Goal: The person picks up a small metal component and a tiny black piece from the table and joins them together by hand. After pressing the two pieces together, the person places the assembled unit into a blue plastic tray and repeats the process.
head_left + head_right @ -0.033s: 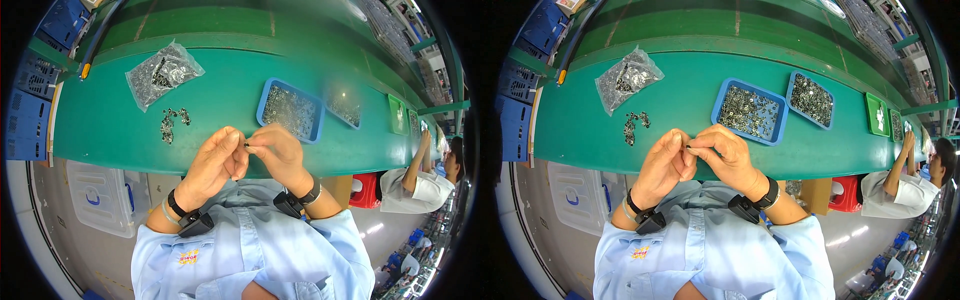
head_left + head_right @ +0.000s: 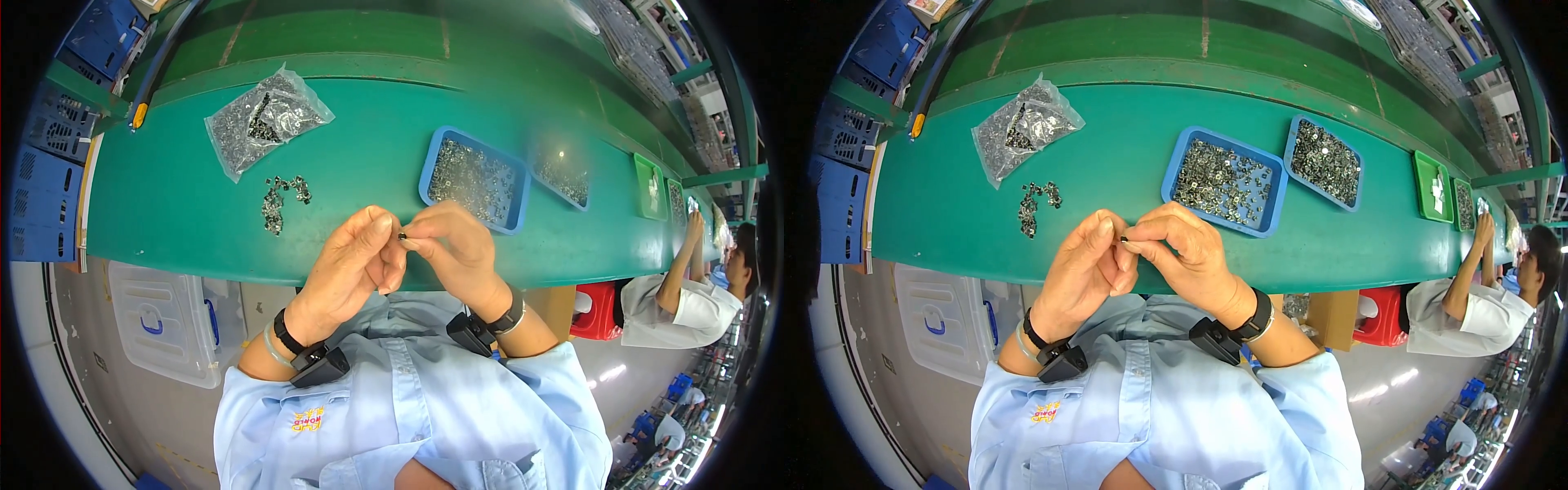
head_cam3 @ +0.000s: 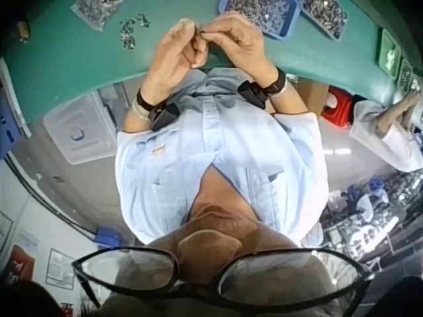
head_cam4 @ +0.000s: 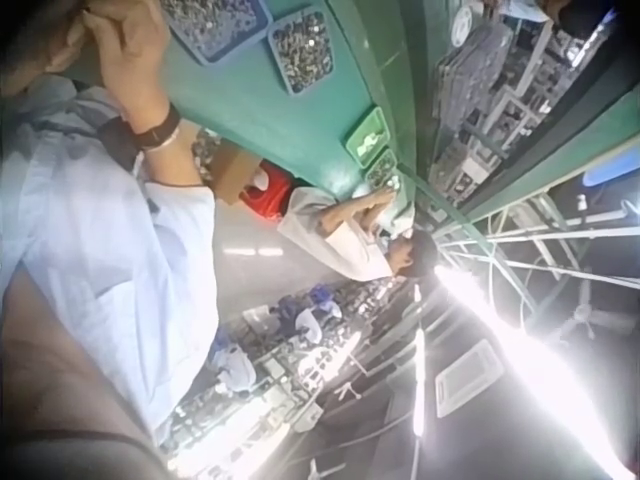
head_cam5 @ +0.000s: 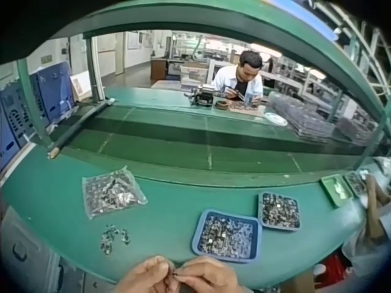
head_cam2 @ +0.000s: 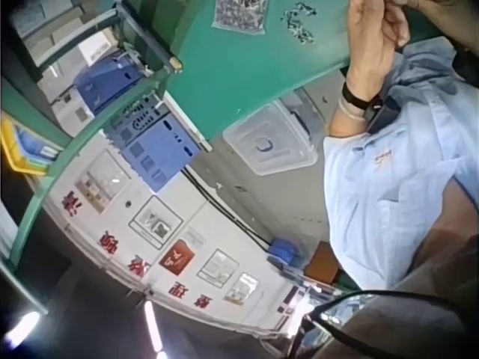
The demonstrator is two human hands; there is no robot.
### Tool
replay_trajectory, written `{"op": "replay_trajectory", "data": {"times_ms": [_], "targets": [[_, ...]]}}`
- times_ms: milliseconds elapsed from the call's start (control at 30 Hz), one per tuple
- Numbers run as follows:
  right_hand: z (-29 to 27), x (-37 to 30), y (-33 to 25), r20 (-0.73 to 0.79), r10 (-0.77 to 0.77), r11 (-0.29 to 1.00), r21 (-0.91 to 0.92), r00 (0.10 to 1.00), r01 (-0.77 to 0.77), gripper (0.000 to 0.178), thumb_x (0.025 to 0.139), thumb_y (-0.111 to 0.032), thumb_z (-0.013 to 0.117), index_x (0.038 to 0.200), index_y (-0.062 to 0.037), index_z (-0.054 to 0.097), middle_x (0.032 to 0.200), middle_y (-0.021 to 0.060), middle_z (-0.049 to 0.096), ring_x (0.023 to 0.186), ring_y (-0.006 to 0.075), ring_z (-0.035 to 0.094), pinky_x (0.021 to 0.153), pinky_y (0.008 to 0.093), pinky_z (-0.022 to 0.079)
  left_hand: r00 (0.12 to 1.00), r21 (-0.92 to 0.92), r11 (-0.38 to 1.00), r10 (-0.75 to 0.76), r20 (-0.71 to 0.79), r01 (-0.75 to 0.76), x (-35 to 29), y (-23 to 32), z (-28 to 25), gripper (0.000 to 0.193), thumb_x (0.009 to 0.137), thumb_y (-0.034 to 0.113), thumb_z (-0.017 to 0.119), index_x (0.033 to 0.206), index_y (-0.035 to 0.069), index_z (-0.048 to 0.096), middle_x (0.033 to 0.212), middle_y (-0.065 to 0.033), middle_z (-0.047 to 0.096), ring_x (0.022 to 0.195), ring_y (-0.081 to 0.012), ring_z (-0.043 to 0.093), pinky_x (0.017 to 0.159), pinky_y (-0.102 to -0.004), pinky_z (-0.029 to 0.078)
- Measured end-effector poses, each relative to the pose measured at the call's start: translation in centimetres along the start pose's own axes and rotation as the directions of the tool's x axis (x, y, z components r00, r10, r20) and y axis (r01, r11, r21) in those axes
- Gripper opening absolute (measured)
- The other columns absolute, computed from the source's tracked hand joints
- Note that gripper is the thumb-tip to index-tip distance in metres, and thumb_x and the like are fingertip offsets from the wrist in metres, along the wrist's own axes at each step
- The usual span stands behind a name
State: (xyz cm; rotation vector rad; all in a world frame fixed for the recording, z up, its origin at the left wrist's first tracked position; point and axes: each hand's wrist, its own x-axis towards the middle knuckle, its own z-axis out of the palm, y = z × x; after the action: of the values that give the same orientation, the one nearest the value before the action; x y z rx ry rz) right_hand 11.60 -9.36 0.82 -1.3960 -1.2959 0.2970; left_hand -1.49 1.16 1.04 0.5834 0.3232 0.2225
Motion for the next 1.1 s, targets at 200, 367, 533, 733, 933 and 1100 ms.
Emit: {"op": "replay_trajectory", "data": {"times_ms": [200, 367, 533, 733, 933, 1100], "targets": [[-0.1, -0.1, 0.0, 0.005, 0.002, 1.0, -0.029, 1.0, -0.002, 0.016, 0.075, -0.002, 0.07, 0.087, -0.0058, 0.061, 0.082, 0.0068, 0.062, 0.074, 0.0214, 0.059, 0.065, 0.0306, 0.047, 0.999, 0.116, 0.992, 0.039, 0.029, -0.042, -0.1, -0.1, 0.0, 0.019, 0.093, 0.025, 0.054, 0.093, 0.007, 0.048, 0.07, -0.0041, 0.055, 0.052, -0.0118, 0.05, 0.045, -0.0245, 0.036], [-0.2, -0.1, -0.1, 0.001, 0.005, 0.998, -0.065, 1.0, -0.005, 0.015, 0.074, -0.001, 0.07, 0.085, -0.0047, 0.061, 0.082, 0.0072, 0.062, 0.074, 0.0217, 0.059, 0.065, 0.0317, 0.047, 1.0, 0.095, 0.995, 0.008, 0.029, -0.011, 0.5, -0.7, -0.4, 0.016, 0.094, 0.022, 0.053, 0.095, 0.007, 0.05, 0.072, -0.004, 0.056, 0.053, -0.0106, 0.049, 0.045, -0.023, 0.036], [-3.3, 0.9, 1.0, -0.028, 0.034, 0.893, -0.448, 0.999, -0.043, 0.012, 0.073, 0.002, 0.068, 0.082, -0.0021, 0.062, 0.08, 0.0097, 0.061, 0.072, 0.0244, 0.06, 0.064, 0.0336, 0.048, 0.997, 0.052, 0.997, -0.062, -0.041, 0.064, 0.5, -0.6, -0.9, 0.015, 0.094, 0.02, 0.052, 0.098, 0.006, 0.051, 0.071, -0.0042, 0.055, 0.053, -0.0106, 0.048, 0.045, -0.0228, 0.036], [-3.2, 4.1, 1.5, -0.013, 0.056, 0.79, -0.611, 0.998, -0.052, 0.011, 0.075, -0.001, 0.066, 0.085, -0.0011, 0.062, 0.08, 0.013, 0.06, 0.071, 0.0276, 0.059, 0.063, 0.0341, 0.047, 0.997, 0.107, 0.994, 0.011, -0.073, -0.003, -2.5, 0.6, -4.6, 0.015, 0.094, 0.019, 0.051, 0.1, 0.006, 0.052, 0.073, -0.0041, 0.056, 0.054, -0.0098, 0.049, 0.046, -0.0223, 0.036], [6.3, 5.7, 1.2, 0.271, 0.042, 0.828, -0.547, 0.962, 0.119, 0.013, 0.076, -0.012, 0.069, 0.084, -0.005, 0.061, 0.078, 0.0082, 0.057, 0.069, 0.0263, 0.059, 0.058, 0.0347, 0.047, 0.987, 0.116, 0.989, 0.106, -0.121, -0.092, -5.2, 2.1, -6.4, 0.014, 0.094, 0.019, 0.051, 0.099, 0.005, 0.052, 0.074, -0.0036, 0.057, 0.056, -0.0081, 0.049, 0.047, -0.021, 0.037], [10.3, 6.6, 2.4, 0.323, 0.025, 0.798, -0.577, 0.946, 0.176, 0.016, 0.075, -0.016, 0.069, 0.084, -0.0067, 0.06, 0.078, 0.0066, 0.055, 0.066, 0.0249, 0.059, 0.055, 0.035, 0.047, 0.979, 0.076, 0.989, 0.136, -0.152, -0.126, -6.4, 2.8, -7.4, 0.014, 0.094, 0.017, 0.051, 0.1, 0.005, 0.053, 0.073, -0.004, 0.057, 0.055, -0.0083, 0.049, 0.048, -0.0209, 0.038]]}}
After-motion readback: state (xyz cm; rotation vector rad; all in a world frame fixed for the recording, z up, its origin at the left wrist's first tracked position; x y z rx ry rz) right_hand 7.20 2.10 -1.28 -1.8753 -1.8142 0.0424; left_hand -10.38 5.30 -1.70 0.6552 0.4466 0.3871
